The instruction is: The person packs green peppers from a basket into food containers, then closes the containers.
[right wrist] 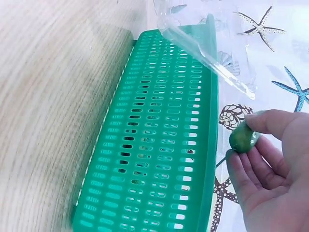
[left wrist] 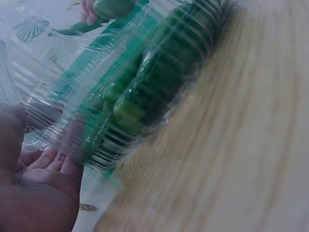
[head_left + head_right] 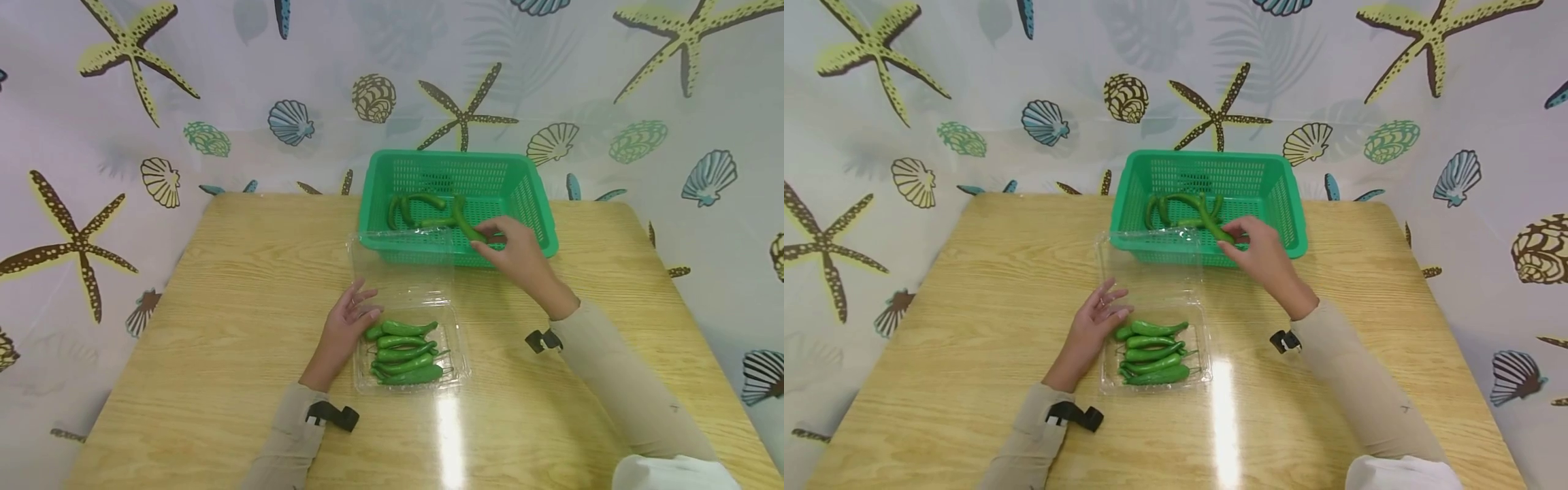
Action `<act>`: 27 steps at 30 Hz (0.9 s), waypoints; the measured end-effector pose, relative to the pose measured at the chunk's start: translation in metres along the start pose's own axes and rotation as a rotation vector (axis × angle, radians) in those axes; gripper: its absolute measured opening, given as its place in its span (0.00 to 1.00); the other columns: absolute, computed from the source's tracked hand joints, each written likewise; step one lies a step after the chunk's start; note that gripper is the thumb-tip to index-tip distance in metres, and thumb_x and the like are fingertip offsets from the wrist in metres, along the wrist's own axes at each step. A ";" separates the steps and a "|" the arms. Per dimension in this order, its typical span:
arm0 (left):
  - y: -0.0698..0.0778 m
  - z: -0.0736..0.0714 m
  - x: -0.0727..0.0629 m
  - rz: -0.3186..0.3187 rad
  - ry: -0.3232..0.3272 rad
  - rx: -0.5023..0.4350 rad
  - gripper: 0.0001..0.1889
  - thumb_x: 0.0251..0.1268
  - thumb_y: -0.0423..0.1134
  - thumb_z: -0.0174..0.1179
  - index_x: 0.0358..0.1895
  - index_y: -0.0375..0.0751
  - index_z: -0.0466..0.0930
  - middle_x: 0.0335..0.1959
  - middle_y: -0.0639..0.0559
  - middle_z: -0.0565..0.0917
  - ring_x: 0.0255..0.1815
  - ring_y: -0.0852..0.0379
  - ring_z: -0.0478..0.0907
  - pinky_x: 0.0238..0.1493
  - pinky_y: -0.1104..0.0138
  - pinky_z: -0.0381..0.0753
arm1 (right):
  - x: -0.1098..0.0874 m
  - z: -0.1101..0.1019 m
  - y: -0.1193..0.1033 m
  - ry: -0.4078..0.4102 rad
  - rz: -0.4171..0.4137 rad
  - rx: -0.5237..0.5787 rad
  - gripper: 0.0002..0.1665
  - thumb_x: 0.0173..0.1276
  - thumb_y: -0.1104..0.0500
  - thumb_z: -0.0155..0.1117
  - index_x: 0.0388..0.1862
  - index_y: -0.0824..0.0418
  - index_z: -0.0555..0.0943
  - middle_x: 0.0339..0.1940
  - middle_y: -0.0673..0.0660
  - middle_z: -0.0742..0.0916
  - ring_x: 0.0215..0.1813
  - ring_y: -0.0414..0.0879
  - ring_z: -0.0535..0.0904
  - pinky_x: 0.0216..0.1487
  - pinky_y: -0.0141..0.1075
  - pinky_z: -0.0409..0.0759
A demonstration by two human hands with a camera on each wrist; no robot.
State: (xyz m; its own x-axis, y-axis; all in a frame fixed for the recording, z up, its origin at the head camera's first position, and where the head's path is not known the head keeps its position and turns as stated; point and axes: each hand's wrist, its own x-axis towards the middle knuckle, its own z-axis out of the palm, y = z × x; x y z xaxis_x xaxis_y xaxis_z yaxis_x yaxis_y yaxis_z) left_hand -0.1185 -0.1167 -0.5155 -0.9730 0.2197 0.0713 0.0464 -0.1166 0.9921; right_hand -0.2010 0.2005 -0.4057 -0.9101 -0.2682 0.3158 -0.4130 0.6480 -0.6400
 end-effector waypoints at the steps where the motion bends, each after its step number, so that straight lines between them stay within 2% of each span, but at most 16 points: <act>1: 0.000 0.000 0.000 -0.003 -0.002 -0.002 0.37 0.64 0.37 0.59 0.72 0.44 0.50 0.63 0.38 0.67 0.56 0.49 0.74 0.54 0.66 0.76 | -0.002 -0.001 -0.001 0.021 -0.013 0.003 0.18 0.62 0.55 0.66 0.48 0.62 0.78 0.43 0.55 0.81 0.45 0.49 0.79 0.46 0.41 0.81; 5: 0.006 0.000 -0.001 -0.021 -0.006 -0.020 0.35 0.65 0.34 0.58 0.72 0.46 0.51 0.64 0.37 0.66 0.56 0.48 0.73 0.54 0.66 0.76 | -0.008 -0.003 -0.002 0.122 -0.073 0.017 0.17 0.62 0.58 0.67 0.48 0.63 0.78 0.42 0.56 0.81 0.46 0.49 0.79 0.45 0.41 0.81; 8: 0.015 0.003 -0.003 -0.026 -0.011 -0.028 0.35 0.65 0.31 0.57 0.72 0.46 0.52 0.64 0.34 0.65 0.57 0.46 0.73 0.54 0.67 0.76 | -0.011 -0.006 -0.004 0.153 -0.097 0.017 0.17 0.61 0.59 0.67 0.47 0.64 0.78 0.43 0.55 0.81 0.46 0.47 0.78 0.45 0.39 0.81; 12: 0.024 0.005 -0.005 -0.029 -0.017 -0.019 0.34 0.65 0.30 0.56 0.72 0.42 0.51 0.64 0.32 0.65 0.57 0.43 0.72 0.54 0.66 0.76 | -0.019 -0.006 -0.010 0.128 -0.098 0.018 0.17 0.61 0.58 0.67 0.47 0.62 0.79 0.42 0.53 0.81 0.46 0.44 0.78 0.45 0.37 0.81; 19: -0.003 -0.001 0.001 0.013 -0.006 -0.003 0.37 0.64 0.37 0.59 0.72 0.43 0.50 0.63 0.38 0.68 0.55 0.49 0.75 0.54 0.65 0.76 | -0.039 0.004 -0.023 0.095 -0.127 0.061 0.16 0.60 0.59 0.68 0.46 0.61 0.79 0.41 0.51 0.82 0.45 0.43 0.78 0.44 0.36 0.81; 23: -0.001 0.000 0.001 0.015 -0.007 -0.009 0.37 0.64 0.35 0.59 0.72 0.41 0.50 0.63 0.37 0.67 0.55 0.48 0.74 0.54 0.66 0.76 | -0.051 0.014 -0.031 0.040 -0.132 0.093 0.16 0.60 0.60 0.68 0.46 0.61 0.79 0.40 0.51 0.83 0.44 0.43 0.79 0.45 0.40 0.81; 27: 0.011 0.002 -0.001 -0.009 -0.010 -0.022 0.36 0.64 0.32 0.58 0.72 0.39 0.49 0.63 0.34 0.66 0.56 0.46 0.74 0.54 0.66 0.76 | -0.062 0.024 -0.041 -0.036 -0.115 0.108 0.17 0.60 0.59 0.68 0.48 0.60 0.79 0.40 0.50 0.82 0.42 0.43 0.80 0.45 0.40 0.81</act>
State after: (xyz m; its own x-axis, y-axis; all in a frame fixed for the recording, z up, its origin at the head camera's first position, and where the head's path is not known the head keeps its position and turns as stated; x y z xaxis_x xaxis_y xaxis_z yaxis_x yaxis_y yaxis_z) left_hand -0.1164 -0.1164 -0.5045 -0.9711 0.2300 0.0638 0.0330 -0.1356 0.9902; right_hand -0.1282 0.1733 -0.4164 -0.8564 -0.3626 0.3676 -0.5141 0.5318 -0.6730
